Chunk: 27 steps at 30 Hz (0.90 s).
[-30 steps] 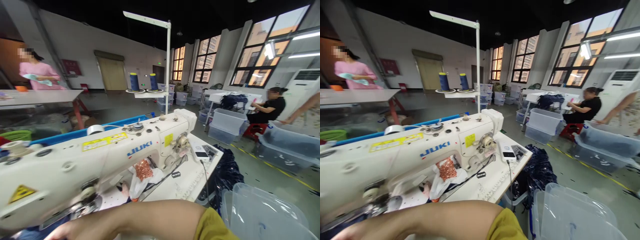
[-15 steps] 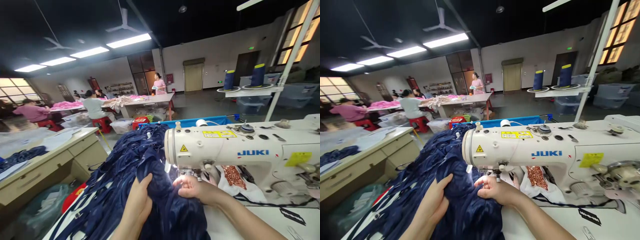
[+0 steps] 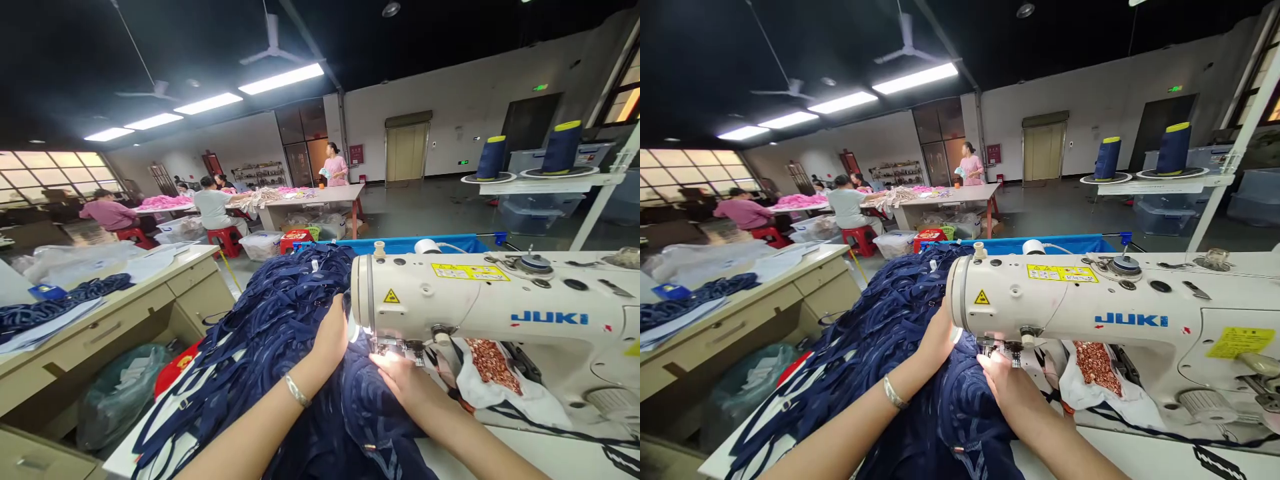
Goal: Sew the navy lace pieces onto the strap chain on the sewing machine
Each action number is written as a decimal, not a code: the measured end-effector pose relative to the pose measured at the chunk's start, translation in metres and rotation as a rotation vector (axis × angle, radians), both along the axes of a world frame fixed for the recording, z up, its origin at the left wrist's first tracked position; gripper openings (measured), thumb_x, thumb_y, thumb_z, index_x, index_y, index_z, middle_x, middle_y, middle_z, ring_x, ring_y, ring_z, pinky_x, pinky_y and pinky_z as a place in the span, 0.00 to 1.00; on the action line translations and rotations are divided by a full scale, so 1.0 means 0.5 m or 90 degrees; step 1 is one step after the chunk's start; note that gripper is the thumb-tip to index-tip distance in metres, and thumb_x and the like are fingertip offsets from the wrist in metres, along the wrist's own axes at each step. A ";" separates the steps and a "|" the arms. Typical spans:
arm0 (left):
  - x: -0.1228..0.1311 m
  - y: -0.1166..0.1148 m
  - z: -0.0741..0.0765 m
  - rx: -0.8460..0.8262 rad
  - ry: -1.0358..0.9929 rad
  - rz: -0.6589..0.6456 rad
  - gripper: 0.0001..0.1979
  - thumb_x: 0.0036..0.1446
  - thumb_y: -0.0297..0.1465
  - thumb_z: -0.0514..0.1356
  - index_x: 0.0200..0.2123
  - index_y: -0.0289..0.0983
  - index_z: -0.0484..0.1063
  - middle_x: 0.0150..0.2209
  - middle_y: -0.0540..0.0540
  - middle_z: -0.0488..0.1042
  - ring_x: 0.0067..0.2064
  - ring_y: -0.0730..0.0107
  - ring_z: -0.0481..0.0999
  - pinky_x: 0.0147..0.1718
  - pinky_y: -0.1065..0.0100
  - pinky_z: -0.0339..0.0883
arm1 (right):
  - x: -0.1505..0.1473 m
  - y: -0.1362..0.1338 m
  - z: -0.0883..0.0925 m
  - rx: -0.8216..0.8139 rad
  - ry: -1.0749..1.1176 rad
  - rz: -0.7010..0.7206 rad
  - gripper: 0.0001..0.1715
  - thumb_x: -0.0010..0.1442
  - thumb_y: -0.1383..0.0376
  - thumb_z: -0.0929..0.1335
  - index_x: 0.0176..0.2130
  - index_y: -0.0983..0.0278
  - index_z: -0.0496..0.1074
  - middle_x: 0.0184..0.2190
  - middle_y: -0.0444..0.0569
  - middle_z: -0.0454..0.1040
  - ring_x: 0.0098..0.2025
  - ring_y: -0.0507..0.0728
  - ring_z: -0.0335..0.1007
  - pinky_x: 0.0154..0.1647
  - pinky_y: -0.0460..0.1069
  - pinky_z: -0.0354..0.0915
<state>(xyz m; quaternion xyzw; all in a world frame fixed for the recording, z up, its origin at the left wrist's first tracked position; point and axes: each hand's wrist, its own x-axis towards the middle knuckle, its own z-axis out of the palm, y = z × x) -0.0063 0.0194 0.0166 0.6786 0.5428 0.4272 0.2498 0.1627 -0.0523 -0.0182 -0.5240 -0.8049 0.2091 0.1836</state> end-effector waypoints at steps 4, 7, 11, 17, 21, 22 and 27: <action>0.010 0.015 -0.004 -0.014 0.015 -0.005 0.21 0.43 0.17 0.59 0.43 0.36 0.69 0.50 0.34 0.71 0.54 0.44 0.69 0.57 0.51 0.54 | -0.027 -0.016 0.040 -0.048 -0.142 -0.031 0.27 0.62 0.77 0.55 0.56 0.64 0.66 0.50 0.55 0.70 0.49 0.59 0.69 0.48 0.48 0.64; 0.009 0.025 -0.005 -0.033 -0.009 -0.010 0.19 0.42 0.19 0.60 0.41 0.35 0.71 0.48 0.33 0.72 0.54 0.42 0.69 0.56 0.50 0.54 | -0.039 -0.019 0.049 -0.076 -0.241 -0.052 0.33 0.61 0.80 0.53 0.62 0.65 0.59 0.54 0.57 0.67 0.51 0.61 0.68 0.50 0.50 0.64; -0.002 0.029 -0.008 -0.079 -0.082 -0.057 0.11 0.48 0.28 0.61 0.38 0.36 0.73 0.40 0.39 0.77 0.48 0.51 0.74 0.49 0.57 0.65 | -0.044 -0.011 0.033 -0.064 -0.264 -0.061 0.31 0.61 0.80 0.53 0.58 0.63 0.64 0.54 0.55 0.67 0.48 0.60 0.71 0.46 0.49 0.66; 0.000 0.013 -0.023 -0.186 -0.167 -0.198 0.17 0.52 0.42 0.61 0.35 0.32 0.76 0.33 0.39 0.79 0.38 0.56 0.78 0.42 0.58 0.71 | -0.041 -0.015 0.046 -0.069 -0.267 -0.055 0.25 0.62 0.80 0.54 0.49 0.64 0.68 0.47 0.52 0.70 0.44 0.58 0.72 0.42 0.46 0.65; -0.002 0.016 -0.019 -0.127 -0.191 -0.274 0.16 0.55 0.41 0.59 0.39 0.34 0.76 0.40 0.40 0.78 0.47 0.58 0.75 0.51 0.57 0.66 | -0.039 -0.020 0.063 -0.095 -0.239 -0.042 0.24 0.63 0.79 0.55 0.51 0.64 0.67 0.46 0.52 0.70 0.44 0.58 0.71 0.43 0.47 0.66; -0.004 0.020 -0.017 -0.104 -0.189 -0.281 0.16 0.54 0.40 0.60 0.39 0.35 0.76 0.42 0.41 0.78 0.49 0.57 0.74 0.53 0.57 0.64 | -0.039 -0.020 0.063 -0.095 -0.232 -0.039 0.24 0.63 0.79 0.55 0.52 0.64 0.66 0.46 0.52 0.70 0.45 0.58 0.71 0.43 0.47 0.66; -0.012 0.051 -0.015 -0.046 -0.187 -0.237 0.13 0.46 0.35 0.66 0.37 0.36 0.77 0.46 0.42 0.77 0.55 0.53 0.69 0.60 0.56 0.56 | -0.042 -0.014 0.042 -0.083 -0.246 -0.034 0.30 0.61 0.81 0.54 0.59 0.64 0.62 0.52 0.54 0.67 0.51 0.59 0.68 0.50 0.49 0.65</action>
